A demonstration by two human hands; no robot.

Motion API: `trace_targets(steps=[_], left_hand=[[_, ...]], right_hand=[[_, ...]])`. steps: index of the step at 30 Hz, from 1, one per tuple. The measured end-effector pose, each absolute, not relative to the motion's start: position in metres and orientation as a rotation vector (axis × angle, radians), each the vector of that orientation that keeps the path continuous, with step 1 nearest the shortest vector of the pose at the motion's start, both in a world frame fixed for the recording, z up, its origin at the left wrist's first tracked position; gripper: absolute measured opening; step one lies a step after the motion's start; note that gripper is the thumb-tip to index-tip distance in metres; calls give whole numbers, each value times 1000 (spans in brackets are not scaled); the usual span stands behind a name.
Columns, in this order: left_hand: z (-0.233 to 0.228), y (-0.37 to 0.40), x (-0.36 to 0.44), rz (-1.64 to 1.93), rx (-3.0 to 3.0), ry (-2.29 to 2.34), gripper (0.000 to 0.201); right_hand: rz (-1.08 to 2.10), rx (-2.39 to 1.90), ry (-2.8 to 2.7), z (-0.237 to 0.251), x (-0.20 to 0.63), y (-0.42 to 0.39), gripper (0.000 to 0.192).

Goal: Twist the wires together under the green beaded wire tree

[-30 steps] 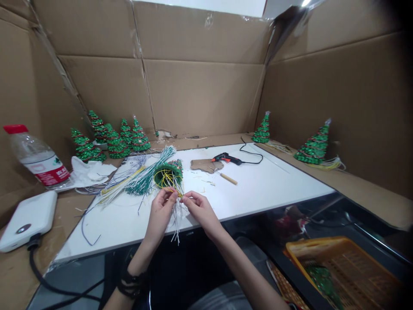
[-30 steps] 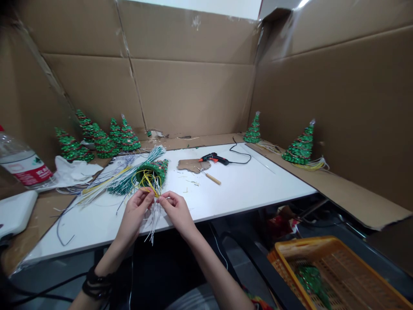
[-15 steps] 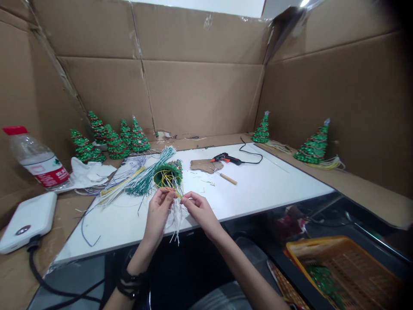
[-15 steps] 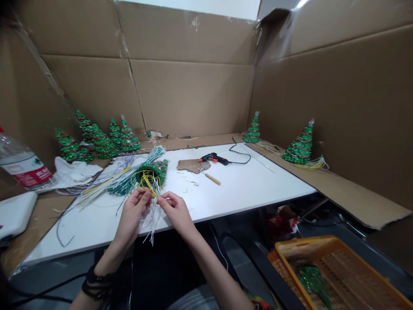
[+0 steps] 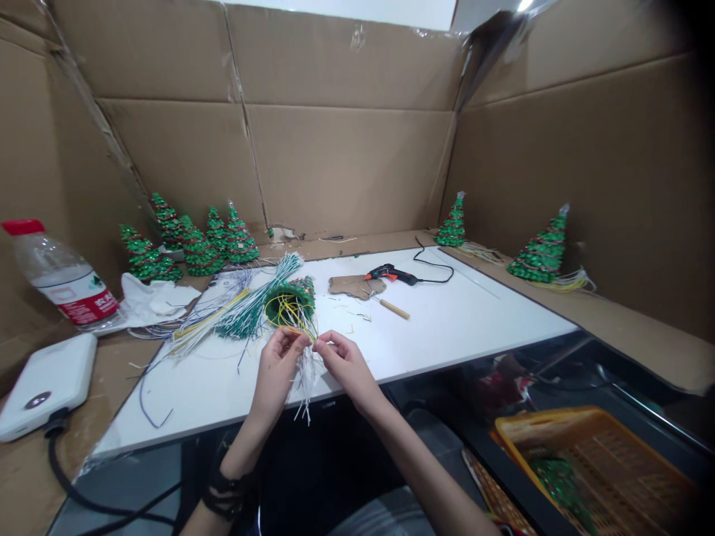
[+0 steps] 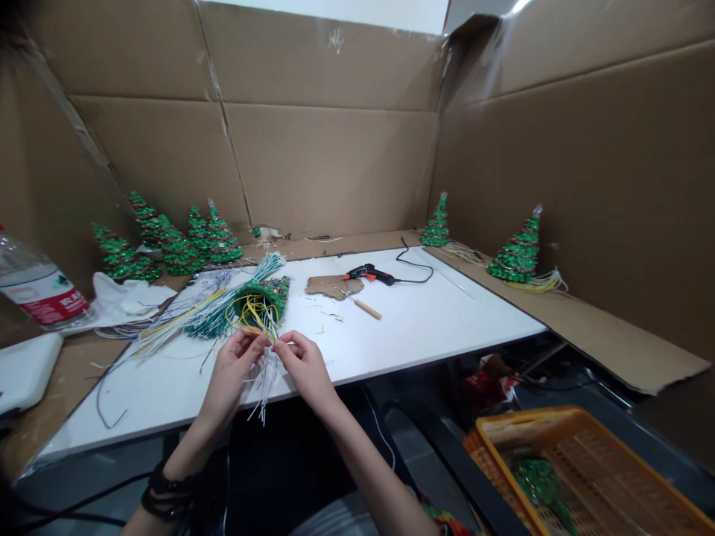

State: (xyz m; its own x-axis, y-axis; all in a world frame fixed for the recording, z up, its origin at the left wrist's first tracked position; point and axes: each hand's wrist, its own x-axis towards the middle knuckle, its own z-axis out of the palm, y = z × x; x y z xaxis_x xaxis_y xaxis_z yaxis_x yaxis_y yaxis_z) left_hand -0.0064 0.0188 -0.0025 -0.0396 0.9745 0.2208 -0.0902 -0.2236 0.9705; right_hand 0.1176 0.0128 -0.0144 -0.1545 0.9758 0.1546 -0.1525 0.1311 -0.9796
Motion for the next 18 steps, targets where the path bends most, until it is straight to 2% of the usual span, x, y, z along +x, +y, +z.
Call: trace_targets(steps=[18], left_hand=[[0, 20, -7, 1374, 1097, 1068, 21]], right_hand=[[1272, -912, -1295, -15, 117, 12, 28]])
